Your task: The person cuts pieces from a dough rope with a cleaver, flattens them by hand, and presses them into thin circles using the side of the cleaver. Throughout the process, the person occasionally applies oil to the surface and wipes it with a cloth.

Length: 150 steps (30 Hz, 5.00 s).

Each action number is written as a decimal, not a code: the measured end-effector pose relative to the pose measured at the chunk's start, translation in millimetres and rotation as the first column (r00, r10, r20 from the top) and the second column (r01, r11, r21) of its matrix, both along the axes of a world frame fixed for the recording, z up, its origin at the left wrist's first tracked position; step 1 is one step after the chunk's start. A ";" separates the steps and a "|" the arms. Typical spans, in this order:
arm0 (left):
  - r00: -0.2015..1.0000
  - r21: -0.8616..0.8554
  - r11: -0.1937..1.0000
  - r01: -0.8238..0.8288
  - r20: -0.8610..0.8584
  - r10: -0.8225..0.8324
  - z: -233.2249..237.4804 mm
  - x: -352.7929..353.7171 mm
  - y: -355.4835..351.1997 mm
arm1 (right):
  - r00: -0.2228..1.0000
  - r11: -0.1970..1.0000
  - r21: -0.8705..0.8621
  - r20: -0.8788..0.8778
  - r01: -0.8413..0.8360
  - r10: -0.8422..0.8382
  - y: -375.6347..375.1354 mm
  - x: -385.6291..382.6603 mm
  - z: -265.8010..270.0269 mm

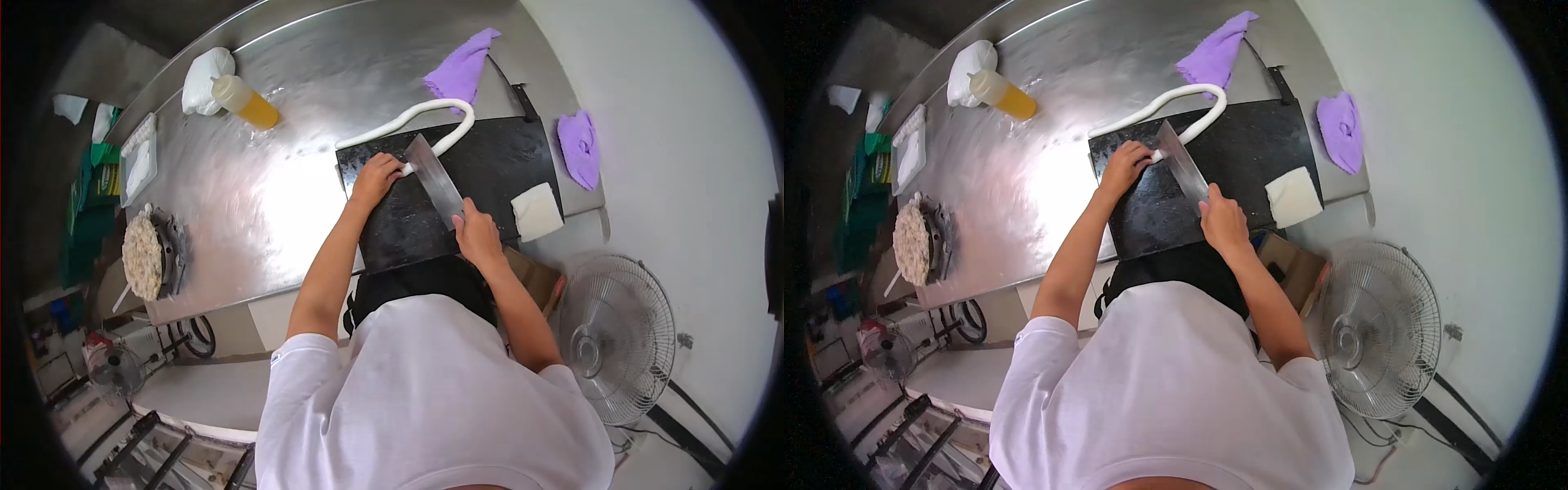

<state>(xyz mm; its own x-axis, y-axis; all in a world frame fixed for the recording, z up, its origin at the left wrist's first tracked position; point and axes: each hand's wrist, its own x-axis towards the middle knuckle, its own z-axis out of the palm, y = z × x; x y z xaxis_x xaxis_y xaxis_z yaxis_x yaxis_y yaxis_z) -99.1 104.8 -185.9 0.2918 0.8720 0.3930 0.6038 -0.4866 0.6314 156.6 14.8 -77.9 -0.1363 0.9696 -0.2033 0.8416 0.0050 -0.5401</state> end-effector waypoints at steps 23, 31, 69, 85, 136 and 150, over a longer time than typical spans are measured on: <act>0.779 -0.419 0.770 0.481 -0.200 -0.595 49.0 58.4 -64.3 | 0.546 0.602 -0.013 -0.408 0.798 -0.732 -176.8 21.3 -43.9; 0.554 -0.545 0.808 0.225 -0.610 -0.566 57.7 110.4 -43.7 | 0.106 0.247 -0.352 -0.374 0.903 -0.922 -245.9 -30.7 -31.8; 0.874 -0.124 0.879 0.460 -0.114 -0.473 8.4 137.9 -65.0 | 0.290 0.340 -0.234 -0.224 0.911 -0.930 -74.1 127.4 -109.7; 0.874 -0.411 0.876 0.253 0.486 -0.024 1.3 136.3 -30.9 | 0.396 0.399 -0.234 -0.061 0.887 -0.916 -241.6 -48.3 -64.1; 0.259 -0.254 0.470 0.845 -0.575 -0.776 2.2 128.0 -42.1 | 0.698 0.738 -0.284 -0.246 0.612 -0.673 -164.9 -81.3 -114.7; 0.419 -0.219 0.623 0.751 -0.571 -0.706 0.3 134.3 -55.4 | 0.837 0.840 -0.321 -0.197 0.437 -0.510 -158.3 -24.5 -86.8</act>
<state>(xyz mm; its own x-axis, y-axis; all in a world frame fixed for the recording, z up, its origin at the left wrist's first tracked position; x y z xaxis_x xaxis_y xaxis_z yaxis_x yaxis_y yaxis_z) 35.2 49.3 -185.7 0.9777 0.2048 -0.0466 0.2098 -0.9421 0.2614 132.1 -143.6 -164.7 0.2427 0.8472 -0.4725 0.5293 -0.5238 -0.6674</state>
